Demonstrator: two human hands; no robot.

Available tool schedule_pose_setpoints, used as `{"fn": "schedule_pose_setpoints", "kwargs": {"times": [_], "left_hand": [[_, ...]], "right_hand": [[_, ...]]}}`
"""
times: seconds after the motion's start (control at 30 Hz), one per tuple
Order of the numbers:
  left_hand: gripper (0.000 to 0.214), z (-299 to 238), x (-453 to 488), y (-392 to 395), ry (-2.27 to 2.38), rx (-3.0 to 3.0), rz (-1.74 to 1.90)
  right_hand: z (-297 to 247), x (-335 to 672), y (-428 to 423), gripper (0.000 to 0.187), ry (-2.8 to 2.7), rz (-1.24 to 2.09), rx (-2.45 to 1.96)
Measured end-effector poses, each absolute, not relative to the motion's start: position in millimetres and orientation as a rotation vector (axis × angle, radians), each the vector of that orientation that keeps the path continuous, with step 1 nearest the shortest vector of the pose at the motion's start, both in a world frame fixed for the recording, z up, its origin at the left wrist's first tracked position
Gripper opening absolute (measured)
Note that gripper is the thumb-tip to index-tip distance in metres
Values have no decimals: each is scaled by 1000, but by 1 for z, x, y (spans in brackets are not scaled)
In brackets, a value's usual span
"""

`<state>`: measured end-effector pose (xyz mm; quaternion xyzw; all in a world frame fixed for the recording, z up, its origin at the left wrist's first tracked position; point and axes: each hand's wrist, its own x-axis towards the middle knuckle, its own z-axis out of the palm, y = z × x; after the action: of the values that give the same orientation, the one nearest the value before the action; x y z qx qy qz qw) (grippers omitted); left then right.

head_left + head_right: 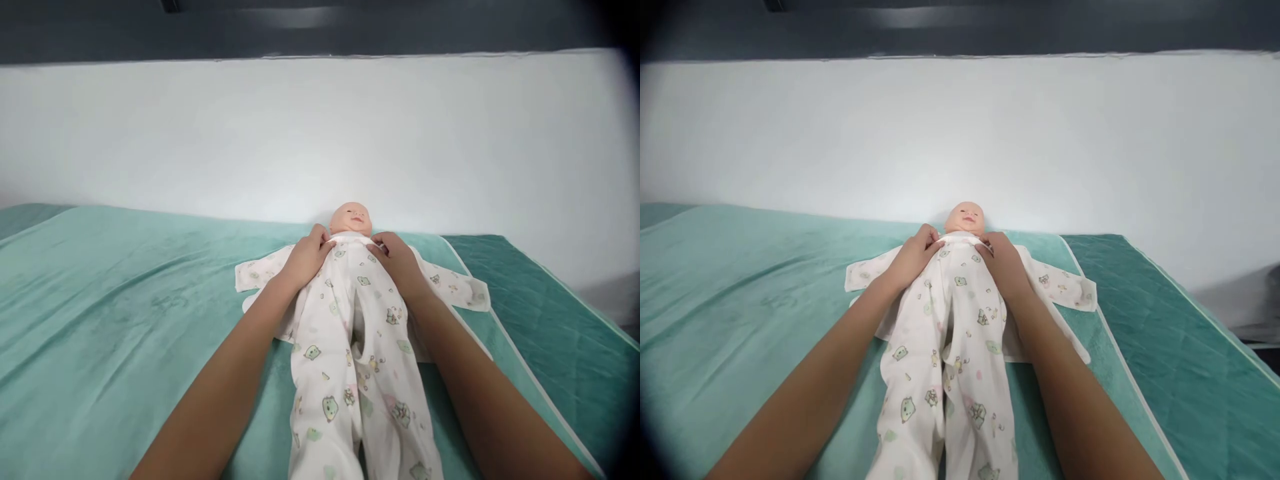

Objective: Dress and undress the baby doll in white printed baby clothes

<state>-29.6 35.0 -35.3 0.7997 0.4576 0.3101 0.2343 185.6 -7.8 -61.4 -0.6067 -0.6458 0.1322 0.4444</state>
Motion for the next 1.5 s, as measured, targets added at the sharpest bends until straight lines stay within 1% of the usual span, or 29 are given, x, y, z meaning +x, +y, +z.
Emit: {"fn": "schedule_pose_setpoints", "kwargs": {"times": [0.13,0.2,0.3,0.5,0.63,0.73,0.83,0.93,1.03,1.23,1.5], "left_hand": [[11,-39,-29,34,1230,2378,957],[12,-39,-30,35,1187,2329,947],[17,-38,-31,38,1182,2199,861],[15,-38,-22,59,1300,2238,864],[10,-44,-13,78,1363,2251,916],[13,-47,-11,84,1381,2236,940],[14,-49,-13,81,1302,2203,970],[23,-49,-16,75,1109,2207,1018],[33,-49,-20,67,1022,2265,997],[43,-56,-33,52,1109,2402,952],[46,-69,-58,13,1343,2576,901]], "right_hand": [[-68,190,-9,24,-1672,211,-1423],[-69,191,-10,26,-1663,289,-1405],[-69,192,-12,29,-1592,469,-1490],[-67,195,0,26,-1522,469,-1677],[-68,200,15,24,-1506,429,-1718],[-69,203,23,24,-1489,421,-1712],[-70,203,23,22,-1452,438,-1686],[-70,198,14,20,-1406,483,-1573],[-70,195,0,27,-1453,489,-1414],[-71,192,-21,37,-1540,475,-1364],[-92,197,-47,45,-1579,371,-1312]]}}
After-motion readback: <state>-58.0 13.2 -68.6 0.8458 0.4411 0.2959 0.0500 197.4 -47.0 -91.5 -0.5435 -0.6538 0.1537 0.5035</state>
